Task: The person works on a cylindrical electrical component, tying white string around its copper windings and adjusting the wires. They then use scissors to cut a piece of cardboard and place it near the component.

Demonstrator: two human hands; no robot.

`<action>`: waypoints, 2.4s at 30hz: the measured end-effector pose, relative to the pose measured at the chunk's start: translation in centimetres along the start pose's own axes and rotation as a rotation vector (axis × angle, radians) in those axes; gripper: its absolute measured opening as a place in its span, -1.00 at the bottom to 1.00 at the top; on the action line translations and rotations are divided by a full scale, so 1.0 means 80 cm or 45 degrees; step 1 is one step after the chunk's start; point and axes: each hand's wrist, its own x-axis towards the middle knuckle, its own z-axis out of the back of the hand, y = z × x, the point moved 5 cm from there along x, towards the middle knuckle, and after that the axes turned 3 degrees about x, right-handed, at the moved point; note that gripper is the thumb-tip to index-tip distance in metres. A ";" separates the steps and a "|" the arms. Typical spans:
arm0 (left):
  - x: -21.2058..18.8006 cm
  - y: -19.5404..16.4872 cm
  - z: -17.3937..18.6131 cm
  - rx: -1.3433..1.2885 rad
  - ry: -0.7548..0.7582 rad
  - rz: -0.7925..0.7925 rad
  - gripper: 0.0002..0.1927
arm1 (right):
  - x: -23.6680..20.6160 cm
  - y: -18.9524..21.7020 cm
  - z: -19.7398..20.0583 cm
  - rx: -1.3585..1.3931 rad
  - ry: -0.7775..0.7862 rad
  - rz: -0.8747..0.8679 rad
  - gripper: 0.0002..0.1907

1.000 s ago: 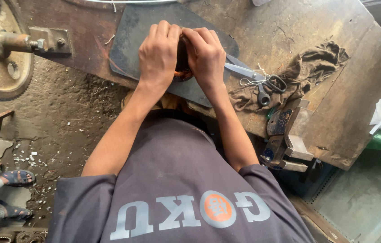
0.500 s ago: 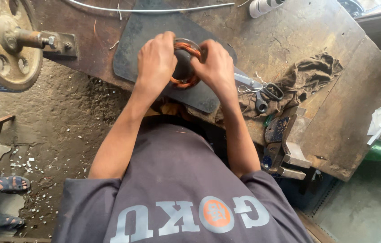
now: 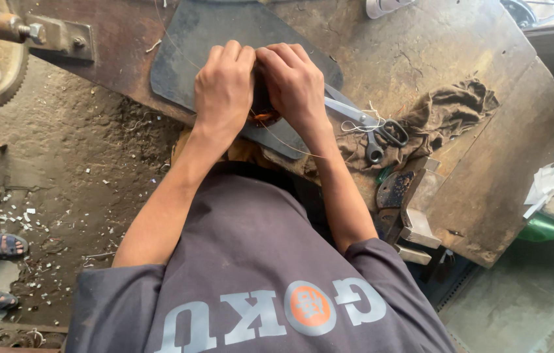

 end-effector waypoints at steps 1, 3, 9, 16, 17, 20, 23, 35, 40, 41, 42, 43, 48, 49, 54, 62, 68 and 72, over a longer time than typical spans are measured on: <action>-0.002 -0.001 0.000 -0.010 -0.031 0.005 -0.90 | -0.002 0.003 0.000 -0.011 -0.010 0.017 -0.73; -0.004 -0.003 0.000 -0.028 -0.095 0.028 -0.90 | -0.003 0.007 0.001 -0.040 -0.043 0.058 -0.73; -0.002 -0.001 -0.003 -0.085 -0.081 0.124 -0.92 | 0.001 0.007 -0.002 0.012 -0.133 -0.068 -0.74; -0.031 0.003 0.033 -0.032 -0.341 -0.072 -0.50 | -0.001 -0.011 0.005 0.321 0.037 -0.187 -0.34; -0.049 0.005 0.045 -0.038 -0.419 -0.118 -0.49 | 0.000 -0.020 0.000 0.410 0.137 -0.264 -0.38; -0.112 0.034 0.041 -0.312 -0.206 0.420 -0.70 | 0.003 -0.037 -0.010 0.373 0.324 -0.371 -0.53; -0.142 0.030 0.005 -0.720 -0.036 0.647 -0.62 | 0.002 -0.042 -0.016 0.315 0.313 -0.423 -0.61; -0.028 0.038 0.009 -0.720 0.145 0.052 -0.64 | -0.060 -0.014 0.009 -0.127 0.208 -0.592 -0.73; -0.017 0.020 0.017 -0.431 0.146 -0.057 -0.62 | -0.018 0.004 0.003 -0.063 -0.016 -0.096 -0.60; -0.014 0.016 0.016 -0.347 0.122 -0.076 -0.65 | -0.016 0.003 0.000 -0.052 -0.034 -0.136 -0.64; -0.011 0.013 0.015 -0.263 0.101 -0.092 -0.68 | -0.015 0.004 -0.002 -0.039 -0.047 -0.177 -0.68; -0.009 0.010 0.014 -0.191 0.065 -0.127 -0.71 | -0.017 0.005 -0.005 0.004 -0.080 -0.205 -0.69; -0.012 0.000 0.011 -0.016 -0.123 -0.223 -0.82 | -0.031 0.011 -0.012 0.060 -0.267 -0.266 -0.73; -0.015 -0.001 0.010 0.013 -0.156 -0.237 -0.83 | -0.033 0.012 -0.012 0.047 -0.301 -0.251 -0.73; -0.022 -0.001 0.009 0.107 -0.254 -0.238 -0.81 | -0.033 0.018 -0.013 0.005 -0.398 -0.218 -0.72; -0.015 -0.001 0.003 0.122 -0.200 -0.141 -0.76 | -0.023 0.017 -0.007 0.010 -0.207 -0.261 -0.78; 0.003 -0.007 -0.007 -0.024 -0.020 -0.217 -0.78 | -0.024 0.007 -0.008 -0.094 -0.241 -0.370 -0.76; 0.003 -0.007 0.010 -0.042 -0.207 -0.259 -0.56 | -0.034 -0.005 -0.003 -0.238 0.000 -0.603 -0.78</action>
